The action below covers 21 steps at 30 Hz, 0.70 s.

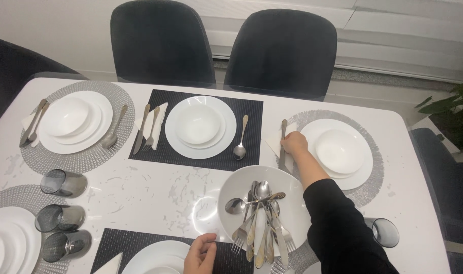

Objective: The person folds white paper napkins into triangular shapes and places them on plates at each setting. They then arrange forks, knives, and spoons beside the plates, completing the table setting for four place settings.

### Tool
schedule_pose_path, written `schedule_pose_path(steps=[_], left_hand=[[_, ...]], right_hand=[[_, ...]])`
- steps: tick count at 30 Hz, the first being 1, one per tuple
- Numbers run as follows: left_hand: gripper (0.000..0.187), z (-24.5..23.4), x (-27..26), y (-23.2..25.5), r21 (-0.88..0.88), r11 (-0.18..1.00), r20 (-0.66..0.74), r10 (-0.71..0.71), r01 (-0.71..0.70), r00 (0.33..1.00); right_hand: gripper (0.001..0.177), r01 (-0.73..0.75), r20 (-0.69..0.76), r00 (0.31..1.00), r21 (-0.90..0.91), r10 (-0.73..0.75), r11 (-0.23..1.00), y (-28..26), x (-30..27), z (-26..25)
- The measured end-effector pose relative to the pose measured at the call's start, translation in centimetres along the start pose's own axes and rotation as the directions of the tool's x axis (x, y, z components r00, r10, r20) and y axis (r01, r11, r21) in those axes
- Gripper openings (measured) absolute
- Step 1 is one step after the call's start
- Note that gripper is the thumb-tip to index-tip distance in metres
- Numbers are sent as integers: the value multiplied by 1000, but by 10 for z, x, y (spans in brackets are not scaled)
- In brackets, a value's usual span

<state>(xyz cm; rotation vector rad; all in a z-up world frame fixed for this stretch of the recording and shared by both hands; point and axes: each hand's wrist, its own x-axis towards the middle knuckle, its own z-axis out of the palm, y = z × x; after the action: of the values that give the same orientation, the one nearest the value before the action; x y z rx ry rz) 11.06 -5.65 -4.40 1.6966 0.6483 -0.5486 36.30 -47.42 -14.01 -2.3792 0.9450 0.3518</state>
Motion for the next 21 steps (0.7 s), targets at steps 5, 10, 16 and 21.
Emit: schedule_pose_path(steps=[5,10,16,21], left_hand=[[25,0,4,-5,-3,1000,-43,30,-30,999],[23,-1,6,-7,-29,999,-58,32,-33,998],[25,-3,9,-8,16,998,-25,60,-59,998],[25,-3,9,-3,69,995,-39,74,-71,997]], right_hand=[[15,6,-11,1000,-32,-6,999,8,21,17],[11,2,-30,1000,-13,-2,1000,7,20,18],[20,-8,33,999,68,6,998,-13,-17,-4],[34,48,-62,997,-68,-52,997,-12,-12,5]])
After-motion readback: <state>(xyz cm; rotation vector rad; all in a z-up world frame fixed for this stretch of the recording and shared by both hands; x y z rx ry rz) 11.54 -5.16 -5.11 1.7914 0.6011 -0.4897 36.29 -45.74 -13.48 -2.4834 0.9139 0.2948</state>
